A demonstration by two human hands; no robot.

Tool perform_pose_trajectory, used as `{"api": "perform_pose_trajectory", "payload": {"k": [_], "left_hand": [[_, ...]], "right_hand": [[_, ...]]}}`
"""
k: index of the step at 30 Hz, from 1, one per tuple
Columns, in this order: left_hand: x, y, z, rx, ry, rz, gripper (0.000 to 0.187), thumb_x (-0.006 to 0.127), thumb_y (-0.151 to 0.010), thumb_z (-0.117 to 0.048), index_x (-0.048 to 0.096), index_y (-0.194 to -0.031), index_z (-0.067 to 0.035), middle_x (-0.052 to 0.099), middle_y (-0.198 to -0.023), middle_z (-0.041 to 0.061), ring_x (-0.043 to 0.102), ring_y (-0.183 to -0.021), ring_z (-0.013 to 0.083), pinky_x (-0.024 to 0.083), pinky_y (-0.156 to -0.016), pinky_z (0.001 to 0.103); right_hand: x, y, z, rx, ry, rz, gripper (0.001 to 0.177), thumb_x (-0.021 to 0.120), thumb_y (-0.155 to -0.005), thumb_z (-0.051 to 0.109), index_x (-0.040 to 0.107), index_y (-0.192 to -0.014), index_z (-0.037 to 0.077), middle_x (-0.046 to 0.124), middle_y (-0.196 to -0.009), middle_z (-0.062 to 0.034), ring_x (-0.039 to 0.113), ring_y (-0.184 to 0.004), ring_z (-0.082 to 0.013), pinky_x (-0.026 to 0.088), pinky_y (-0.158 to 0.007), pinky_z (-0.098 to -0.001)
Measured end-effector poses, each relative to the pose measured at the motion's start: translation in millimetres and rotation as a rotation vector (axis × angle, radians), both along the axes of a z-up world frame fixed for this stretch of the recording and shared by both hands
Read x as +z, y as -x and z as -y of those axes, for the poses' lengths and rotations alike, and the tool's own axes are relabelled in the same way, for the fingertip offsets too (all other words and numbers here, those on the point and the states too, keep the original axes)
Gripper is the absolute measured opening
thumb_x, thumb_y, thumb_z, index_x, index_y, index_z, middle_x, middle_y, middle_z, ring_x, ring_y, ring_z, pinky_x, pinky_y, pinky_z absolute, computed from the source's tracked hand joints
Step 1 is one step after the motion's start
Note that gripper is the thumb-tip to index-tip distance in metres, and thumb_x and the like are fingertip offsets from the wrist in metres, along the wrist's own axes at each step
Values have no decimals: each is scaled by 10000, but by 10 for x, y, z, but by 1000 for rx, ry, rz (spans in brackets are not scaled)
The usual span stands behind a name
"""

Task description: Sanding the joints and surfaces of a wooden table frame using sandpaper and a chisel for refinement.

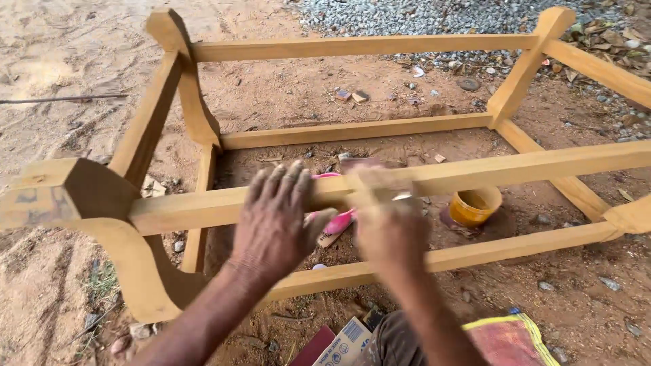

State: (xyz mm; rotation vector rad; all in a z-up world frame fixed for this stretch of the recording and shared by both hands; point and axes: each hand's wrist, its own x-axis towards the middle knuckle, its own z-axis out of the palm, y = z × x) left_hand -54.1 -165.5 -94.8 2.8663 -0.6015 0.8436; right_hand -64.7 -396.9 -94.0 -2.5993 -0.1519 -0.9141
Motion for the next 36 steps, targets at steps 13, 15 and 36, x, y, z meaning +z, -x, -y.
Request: {"api": "perform_pose_trajectory", "payload": {"k": [13, 15, 36], "left_hand": [[-49, 161, 249, -162, 60, 122, 673, 502, -987, -464, 505, -1401, 66, 523, -1469, 251, 451, -1422, 367, 293, -1205, 485], [-116, 112, 405, -145, 77, 119, 698, 502, -975, -487, 503, -1387, 78, 518, -1457, 270, 441, -1419, 382, 284, -1201, 494], [-188, -257, 2206, -389, 52, 22, 716, 324, -1056, -494, 344, -1495, 71, 377, -1562, 273, 341, -1477, 376, 232, -1227, 494]], "right_hand": [[37, -445, 2966, -353, 309, -84, 288, 482, -1153, 272, 692, -1347, 240, 732, -1278, -54, 725, -927, -244, 241, -1257, -582], [15, -377, 2572, -428, 277, -146, 309, 465, -1168, 289, 682, -1384, 248, 741, -1209, -73, 725, -903, -253, 251, -1265, -561], [-85, -202, 2271, -23, 294, 137, 276, 567, -1112, 315, 651, -1360, 228, 688, -1401, -12, 640, -1342, -308, 343, -1272, -518]]}}
